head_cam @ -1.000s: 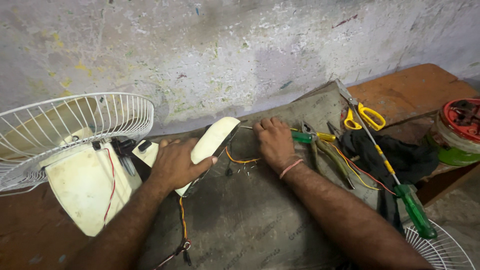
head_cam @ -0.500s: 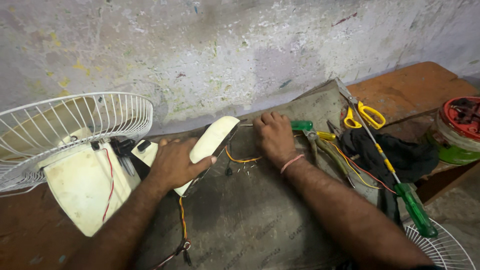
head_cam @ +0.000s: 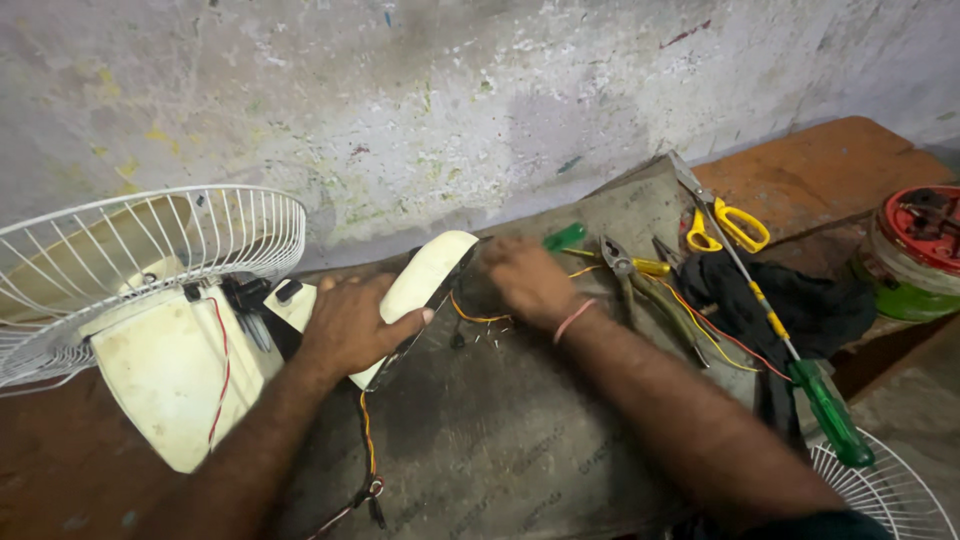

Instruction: The person disassembles a desk fan by removing the plastic base and housing with a screwdriver and pliers to expose the internal wiring.

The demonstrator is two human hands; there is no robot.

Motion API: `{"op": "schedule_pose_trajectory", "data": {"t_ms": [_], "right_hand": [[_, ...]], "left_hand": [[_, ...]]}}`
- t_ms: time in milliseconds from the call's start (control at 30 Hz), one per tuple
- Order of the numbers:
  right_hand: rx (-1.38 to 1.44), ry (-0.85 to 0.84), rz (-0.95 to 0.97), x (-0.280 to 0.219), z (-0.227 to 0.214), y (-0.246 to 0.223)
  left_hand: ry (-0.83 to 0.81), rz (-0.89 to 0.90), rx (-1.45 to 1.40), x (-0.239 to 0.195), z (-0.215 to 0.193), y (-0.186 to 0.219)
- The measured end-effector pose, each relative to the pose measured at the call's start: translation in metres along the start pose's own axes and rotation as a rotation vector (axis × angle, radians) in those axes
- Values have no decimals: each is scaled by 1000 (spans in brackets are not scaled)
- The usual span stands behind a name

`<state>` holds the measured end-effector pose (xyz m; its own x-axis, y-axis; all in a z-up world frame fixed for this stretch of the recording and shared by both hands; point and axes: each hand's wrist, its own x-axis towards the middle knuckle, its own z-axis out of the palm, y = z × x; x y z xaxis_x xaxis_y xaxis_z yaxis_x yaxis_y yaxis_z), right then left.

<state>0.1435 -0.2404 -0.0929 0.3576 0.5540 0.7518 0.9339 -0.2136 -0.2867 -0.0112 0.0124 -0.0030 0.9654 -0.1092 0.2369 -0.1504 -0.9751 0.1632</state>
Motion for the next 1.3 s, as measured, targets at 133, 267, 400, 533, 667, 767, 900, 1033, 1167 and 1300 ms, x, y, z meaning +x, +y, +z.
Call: {"op": "schedule_pose_trajectory", "data": {"t_ms": [133,267,400,533,667,767,900,1033,1167,1300], "right_hand": [[-168,25,242,3,-17,-9],[-386,148,168,8,-38,-30],[-348,150,266,8,-36,-36],[-503,-168,176,-34,-18,-36],[-455,-221,272,-66,-16,-49],[-534,-340,354,-63,-37,-50],[-822,-182,267,-36,-92,-5],[-685,-634,577,-30,-146,52],[-584,-649,580,-38,-140,52],[-561,-615,574,-34,-153,32]], "left_hand": [[16,-10,-44,-4,-1,1],[45,26,-155,2,-7,4],[-63,-131,-120,15,-8,8],[63,-106,-166,17,-5,11],[-4,-188,-213,18,-8,12],[-20,-190,-202,20,-8,12],[-28,-207,-208,21,-7,11],[-26,-175,-273,21,-11,5],[-79,-170,-432,24,-12,-1],[-210,-271,-485,22,-17,-2]]}}
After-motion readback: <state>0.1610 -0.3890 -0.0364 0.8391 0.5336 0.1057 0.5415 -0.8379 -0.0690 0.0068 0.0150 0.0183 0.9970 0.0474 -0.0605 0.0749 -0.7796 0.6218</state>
